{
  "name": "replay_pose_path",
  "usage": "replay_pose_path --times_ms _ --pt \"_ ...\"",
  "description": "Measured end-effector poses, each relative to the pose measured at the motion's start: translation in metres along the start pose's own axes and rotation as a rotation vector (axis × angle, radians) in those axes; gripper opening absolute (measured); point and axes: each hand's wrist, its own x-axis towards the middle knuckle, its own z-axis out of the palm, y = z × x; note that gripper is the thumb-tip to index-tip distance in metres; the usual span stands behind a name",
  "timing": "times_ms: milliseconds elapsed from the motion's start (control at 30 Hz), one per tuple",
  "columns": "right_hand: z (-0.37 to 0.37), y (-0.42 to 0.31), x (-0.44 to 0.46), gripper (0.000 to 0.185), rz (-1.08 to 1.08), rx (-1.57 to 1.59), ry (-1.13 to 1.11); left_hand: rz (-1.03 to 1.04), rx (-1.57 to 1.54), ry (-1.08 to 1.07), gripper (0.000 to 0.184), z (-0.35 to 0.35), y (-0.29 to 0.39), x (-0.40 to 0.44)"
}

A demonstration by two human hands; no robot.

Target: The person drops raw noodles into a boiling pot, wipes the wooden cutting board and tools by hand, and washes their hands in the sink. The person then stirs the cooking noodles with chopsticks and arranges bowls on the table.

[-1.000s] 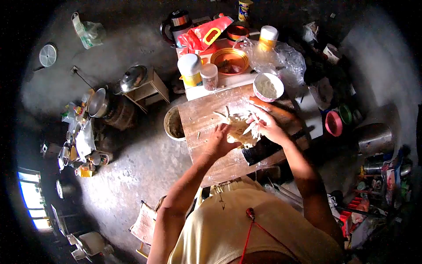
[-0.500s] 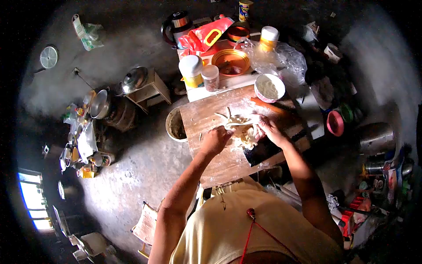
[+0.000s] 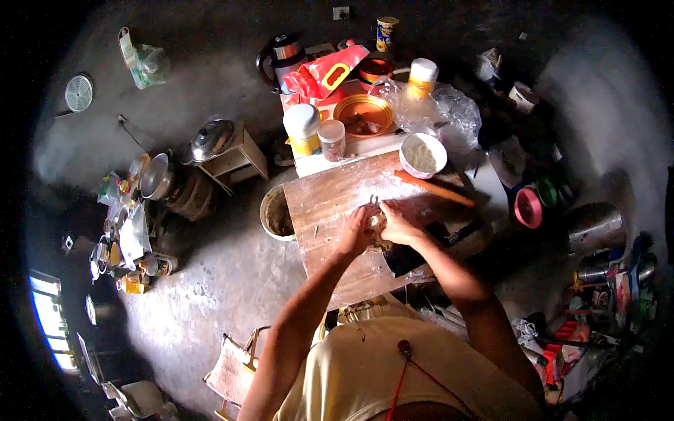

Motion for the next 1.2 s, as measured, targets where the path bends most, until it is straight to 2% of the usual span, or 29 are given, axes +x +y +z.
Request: replay_pose_path --times_ms 67,133,167,200,267,300,333,367,400,433,467,533,600,667,700,733,767,833,900,933,1000,1033,1067,1133,1200 --pt "0.007 0.004 0.004 0.07 0.121 0.368 -0.046 -0.267 -0.497 0.053 0.047 0.033 -0.038 -0.013" --pt "-0.001 -0.008 -0.001 0.069 0.277 0.645 -0.077 -0.429 -0.878 0.273 0.044 0.014 0.001 -0.009" --pt "-0.013 -0.032 -0.012 0.073 0.251 0.62 -0.05 -0.455 -1.333 0.221 0.047 -0.011 0.04 -0.004" --pt "-0.013 -0.034 -0.012 0.069 0.091 0.689 -0.029 -0.421 -1.525 0.256 0.048 -0.012 0.042 0.0" --pt "-0.012 -0.032 -0.006 0.061 -0.182 0.625 0.031 -0.417 -1.75 0.219 0.05 -0.023 0.043 0.001" --pt "-0.017 -0.037 -0.002 0.057 -0.266 0.594 -0.036 -0.515 -1.832 0.23 0.052 -0.031 0.049 0.006" --pt "-0.026 -0.047 -0.005 0.053 -0.349 0.562 -0.103 -0.426 -1.919 0.194 0.048 -0.03 0.039 0.007" --pt "-0.047 -0.075 -0.026 0.048 -0.304 0.736 -0.19 -0.385 -1.971 0.185 0.046 -0.036 0.048 0.009" --pt "-0.057 -0.086 -0.03 0.043 -0.358 0.697 -0.187 -0.341 -2.023 0.176 0.046 -0.042 0.058 0.011" --pt "-0.064 -0.091 -0.035 0.04 -0.31 0.751 -0.175 -0.383 -2.108 0.151 0.046 -0.044 0.051 0.01" --pt "-0.069 -0.091 -0.037 0.037 -0.262 0.806 -0.164 -0.376 -2.129 0.183 0.047 -0.042 0.047 0.008" --pt "-0.067 -0.066 -0.026 0.027 -0.314 0.737 0.034 -0.433 -2.246 0.222 0.047 -0.049 0.059 0.009" --pt "-0.06 -0.031 -0.016 0.025 -0.186 0.778 0.131 -0.485 -2.215 0.241 0.046 -0.053 0.055 0.007" --pt "-0.036 0.011 -0.004 0.029 -0.273 0.368 0.264 -0.542 -2.183 0.261 0.045 -0.059 0.052 0.005" --pt "-0.03 0.008 -0.014 0.034 -0.101 0.322 0.174 -0.487 -2.161 0.189 0.045 -0.064 0.052 0.004" --pt "-0.016 0.012 -0.02 0.036 -0.128 0.274 0.151 -0.433 -2.136 0.12 0.044 -0.069 0.058 0.005" --pt "0.001 0.019 -0.022 0.036 -0.334 0.067 0.209 -0.514 -2.183 0.214 0.043 -0.074 0.066 0.006" --pt "0.023 0.012 -0.029 0.033 -0.545 -0.133 0.239 -0.494 -2.184 0.195 0.042 -0.078 0.061 0.01" --pt "0.022 -0.014 -0.047 0.022 -0.49 -0.108 0.117 -0.509 -2.084 0.255 0.041 -0.088 0.076 0.016" --pt "0.022 -0.013 -0.046 0.022 -0.489 -0.097 0.123 -0.465 -2.157 0.129 0.043 -0.095 0.078 0.02" --pt "0.017 -0.01 -0.042 0.011 -0.476 -0.138 0.085 -0.492 -2.093 0.168 0.043 -0.107 0.099 0.026" --pt "0.016 -0.011 -0.039 0.009 -0.502 -0.081 0.139 -0.464 -2.059 0.139 0.042 -0.114 0.103 0.03" --pt "0.014 -0.012 -0.036 0.011 -0.529 -0.027 0.194 -0.46 -2.092 0.118 0.042 -0.118 0.104 0.035" --pt "0.019 0.002 -0.028 0.015 -0.421 0.055 0.249 -0.413 -2.107 0.088 0.042 -0.131 0.12 0.042" --pt "0.027 0.008 -0.015 0.018 -0.348 0.348 0.246 -0.396 -2.076 0.076 0.042 -0.14 0.131 0.046"
